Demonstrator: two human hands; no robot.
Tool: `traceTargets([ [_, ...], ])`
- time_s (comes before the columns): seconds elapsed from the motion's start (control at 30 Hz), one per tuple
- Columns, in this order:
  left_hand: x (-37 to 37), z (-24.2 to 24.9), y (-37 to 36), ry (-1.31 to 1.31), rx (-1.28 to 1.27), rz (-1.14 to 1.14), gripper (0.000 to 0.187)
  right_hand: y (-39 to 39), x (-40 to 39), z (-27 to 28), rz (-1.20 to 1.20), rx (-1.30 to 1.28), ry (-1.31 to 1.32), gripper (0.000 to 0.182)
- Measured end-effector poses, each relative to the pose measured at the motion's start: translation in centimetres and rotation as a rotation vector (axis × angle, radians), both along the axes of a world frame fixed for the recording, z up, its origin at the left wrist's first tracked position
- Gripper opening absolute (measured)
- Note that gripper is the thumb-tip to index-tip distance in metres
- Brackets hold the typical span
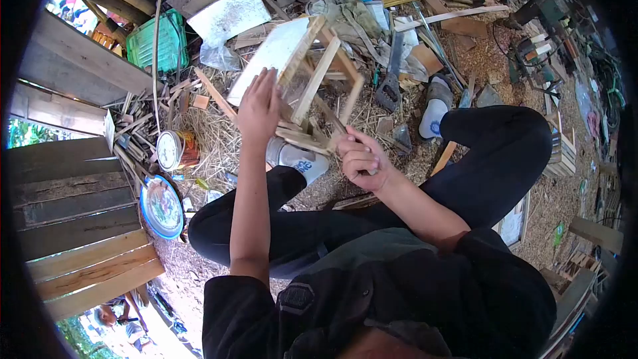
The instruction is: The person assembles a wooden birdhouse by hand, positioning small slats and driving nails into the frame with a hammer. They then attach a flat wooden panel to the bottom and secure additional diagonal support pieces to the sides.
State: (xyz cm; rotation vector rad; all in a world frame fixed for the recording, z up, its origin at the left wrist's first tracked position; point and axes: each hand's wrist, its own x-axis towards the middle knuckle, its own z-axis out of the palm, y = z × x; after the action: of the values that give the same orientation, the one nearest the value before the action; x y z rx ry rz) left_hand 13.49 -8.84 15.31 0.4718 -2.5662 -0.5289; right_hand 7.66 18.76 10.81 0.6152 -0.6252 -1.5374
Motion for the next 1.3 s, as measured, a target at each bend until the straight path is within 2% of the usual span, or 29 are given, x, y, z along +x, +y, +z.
traceTargets([
  [0.03, 0.0, -0.3, -0.6, 0.001, 0.003, 0.001, 0.047, 0.1, -0.3, 0.7, 0.006, -0.011, 0.069, 0.03],
  [0.1, 0.1, -1.3, -1.5, -0.164, 0.344, 0.109, 0.042, 0.3, -0.6, 1.4, 0.015, 0.041, 0.103, 0.031],
  [0.17, 0.3, -4.8, -1.7, -0.215, 0.32, 0.113, 0.043, 0.4, -0.7, 1.0, -0.007, 0.096, 0.066, 0.032],
  [0.23, 0.9, -8.1, -0.3, -0.413, 0.428, 0.021, 0.043, 0.8, -1.0, 0.2, -0.019, 0.173, 0.127, 0.032],
  [0.3, 1.0, -12.9, 0.8, -0.48, 0.441, -0.095, 0.041, 1.8, -1.2, -1.1, -0.017, 0.295, 0.105, 0.031],
  [0.4, 0.5, -14.4, 3.2, -0.575, 0.468, -0.186, 0.041, 2.6, -1.1, -2.3, -0.058, 0.3, 0.13, 0.031],
  [0.43, 0.3, -14.6, 3.7, -0.574, 0.477, -0.19, 0.041, 2.9, -1.5, -2.3, -0.066, 0.324, 0.118, 0.032],
  [0.5, 0.1, -14.7, 4.3, -0.505, 0.655, -0.103, 0.053, 3.3, -2.1, -2.5, -0.051, 0.332, 0.145, 0.032],
  [0.63, -1.9, -15.3, 5.0, -0.509, 0.623, 0.006, 0.053, 3.5, -2.6, -2.8, 0.002, 0.351, 0.167, 0.033],
  [0.73, -4.1, -16.3, 5.1, -0.354, 0.597, 0.155, 0.059, 3.9, -2.7, -2.7, 0.061, 0.36, 0.194, 0.036],
  [0.77, -4.9, -16.7, 5.0, -0.347, 0.61, 0.167, 0.059, 4.2, -2.7, -2.8, 0.077, 0.369, 0.201, 0.036],
  [0.83, -6.9, -17.1, 5.3, -0.377, 0.679, 0.334, 0.061, 4.6, -3.4, -2.8, 0.108, 0.341, 0.204, 0.036],
  [0.87, -7.7, -17.4, 6.0, -0.253, 0.742, 0.368, 0.062, 5.0, -3.9, -2.7, 0.119, 0.378, 0.228, 0.036],
  [0.9, -8.2, -17.6, 6.9, -0.246, 0.758, 0.372, 0.062, 5.3, -4.6, -2.1, 0.128, 0.392, 0.237, 0.036],
  [0.97, -9.2, -17.9, 8.5, -0.211, 0.692, 0.518, 0.06, 6.1, -6.1, -1.0, 0.258, 0.581, 0.511, 0.029],
  [1.0, -9.5, -17.7, 8.5, -0.262, 0.65, 0.542, 0.062, 6.6, -6.9, -1.1, 0.269, 0.641, 0.591, 0.022],
  [1.07, -9.6, -16.6, 8.8, -0.296, 0.612, 0.548, 0.063, 7.1, -8.9, -1.0, 0.306, 0.695, 0.635, 0.021],
  [1.1, -9.4, -16.6, 8.7, -0.332, 0.554, 0.547, 0.064, 7.3, -9.8, -1.0, 0.331, 0.731, 0.674, 0.02],
  [1.13, -9.4, -17.7, 8.5, -0.247, 0.534, 0.551, 0.065, 7.4, -10.6, -1.8, 0.344, 0.745, 0.652, 0.024],
  [1.3, -9.5, -18.0, 7.9, -0.27, 0.545, 0.535, 0.066, 4.6, -13.9, -3.4, 0.328, 0.9, 0.723, 0.025],
])
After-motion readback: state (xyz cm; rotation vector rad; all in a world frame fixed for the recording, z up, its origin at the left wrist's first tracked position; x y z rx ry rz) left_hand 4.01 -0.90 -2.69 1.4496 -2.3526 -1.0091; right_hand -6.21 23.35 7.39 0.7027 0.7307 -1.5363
